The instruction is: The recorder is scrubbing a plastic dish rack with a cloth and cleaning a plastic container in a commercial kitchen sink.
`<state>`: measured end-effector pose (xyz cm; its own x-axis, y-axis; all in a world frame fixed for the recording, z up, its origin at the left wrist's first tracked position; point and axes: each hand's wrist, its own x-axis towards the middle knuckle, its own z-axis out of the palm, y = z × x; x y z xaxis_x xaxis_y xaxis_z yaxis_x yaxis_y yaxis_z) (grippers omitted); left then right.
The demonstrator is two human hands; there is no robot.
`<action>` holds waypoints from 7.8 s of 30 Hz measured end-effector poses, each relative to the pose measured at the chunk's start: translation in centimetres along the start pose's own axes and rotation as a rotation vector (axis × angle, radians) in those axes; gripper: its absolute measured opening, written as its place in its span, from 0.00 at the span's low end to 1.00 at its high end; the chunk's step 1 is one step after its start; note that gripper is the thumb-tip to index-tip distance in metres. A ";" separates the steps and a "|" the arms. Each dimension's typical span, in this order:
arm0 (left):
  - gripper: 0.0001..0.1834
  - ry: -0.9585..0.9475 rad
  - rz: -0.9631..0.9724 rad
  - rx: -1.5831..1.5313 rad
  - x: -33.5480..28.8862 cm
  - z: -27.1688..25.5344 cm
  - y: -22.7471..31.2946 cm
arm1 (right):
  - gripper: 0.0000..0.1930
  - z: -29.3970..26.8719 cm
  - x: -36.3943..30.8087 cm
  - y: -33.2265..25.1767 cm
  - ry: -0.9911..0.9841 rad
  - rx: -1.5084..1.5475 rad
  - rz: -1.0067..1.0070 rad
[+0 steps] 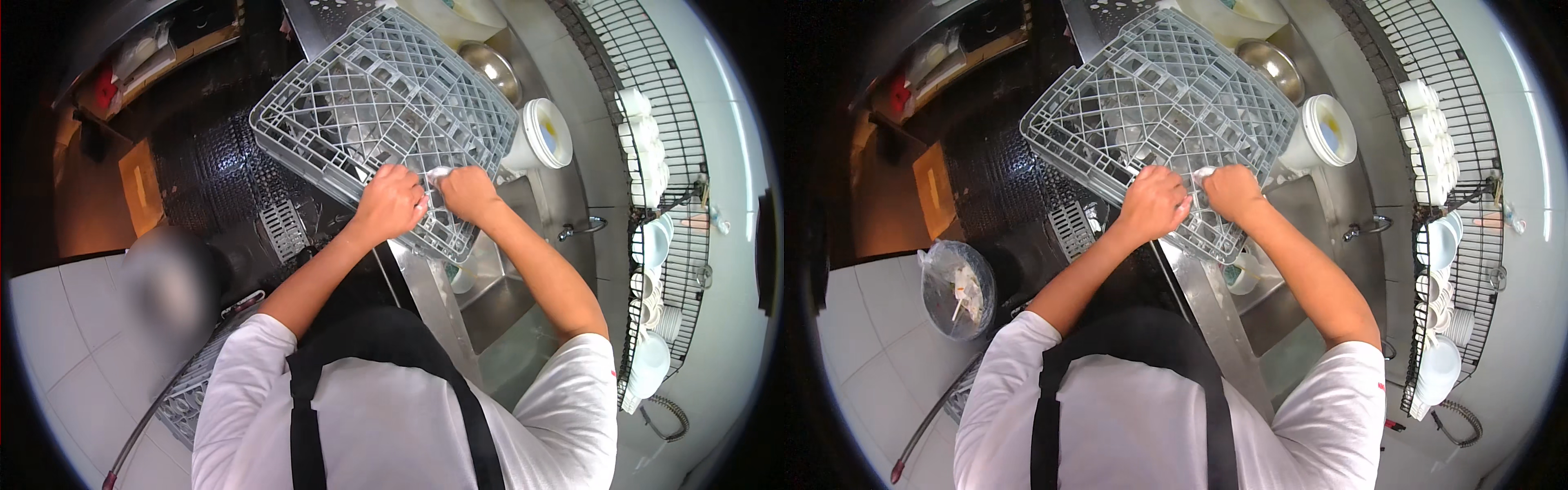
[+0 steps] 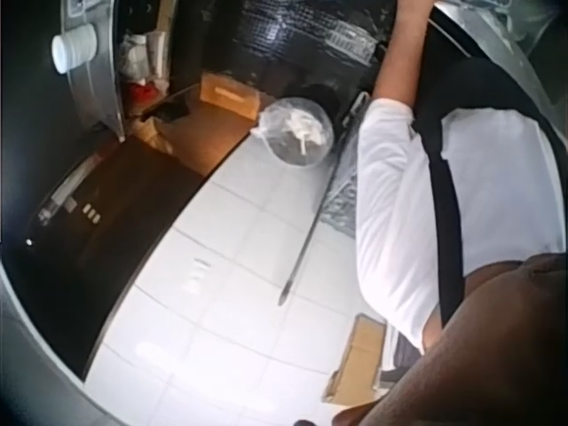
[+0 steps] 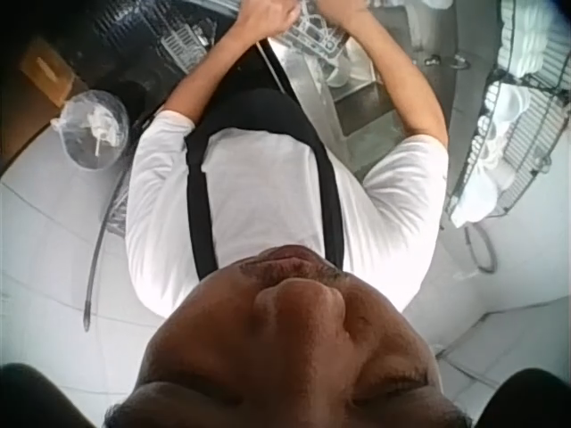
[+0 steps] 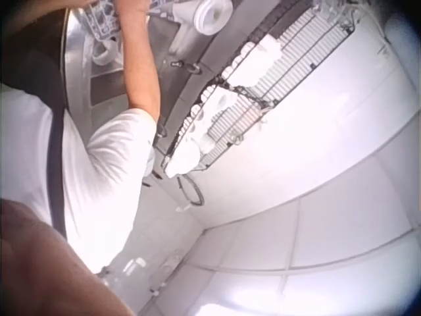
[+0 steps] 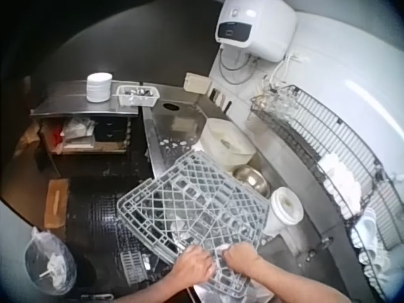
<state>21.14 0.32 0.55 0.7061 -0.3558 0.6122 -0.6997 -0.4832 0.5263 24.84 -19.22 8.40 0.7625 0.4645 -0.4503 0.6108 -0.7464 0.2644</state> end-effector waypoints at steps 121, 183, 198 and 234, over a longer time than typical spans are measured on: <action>0.07 0.007 -0.004 -0.019 0.2 0.2 -0.3 | 0.21 3.6 -2.4 5.2 0.096 0.102 0.084; 0.06 0.022 0.048 0.074 0.6 -0.3 0.6 | 0.10 5.2 -6.1 4.4 0.303 0.623 0.419; 0.05 -0.023 0.005 0.081 0.4 -0.2 0.6 | 0.13 3.4 -3.1 2.2 0.387 0.727 0.386; 0.29 0.086 -0.341 0.115 1.7 0.1 0.9 | 0.20 -0.8 0.3 -0.4 0.242 2.006 0.406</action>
<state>21.74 -0.76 1.99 0.8813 -0.0925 0.4635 -0.4057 -0.6510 0.6415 25.01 -18.42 8.91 0.8741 0.0882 -0.4776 -0.4703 -0.0917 -0.8777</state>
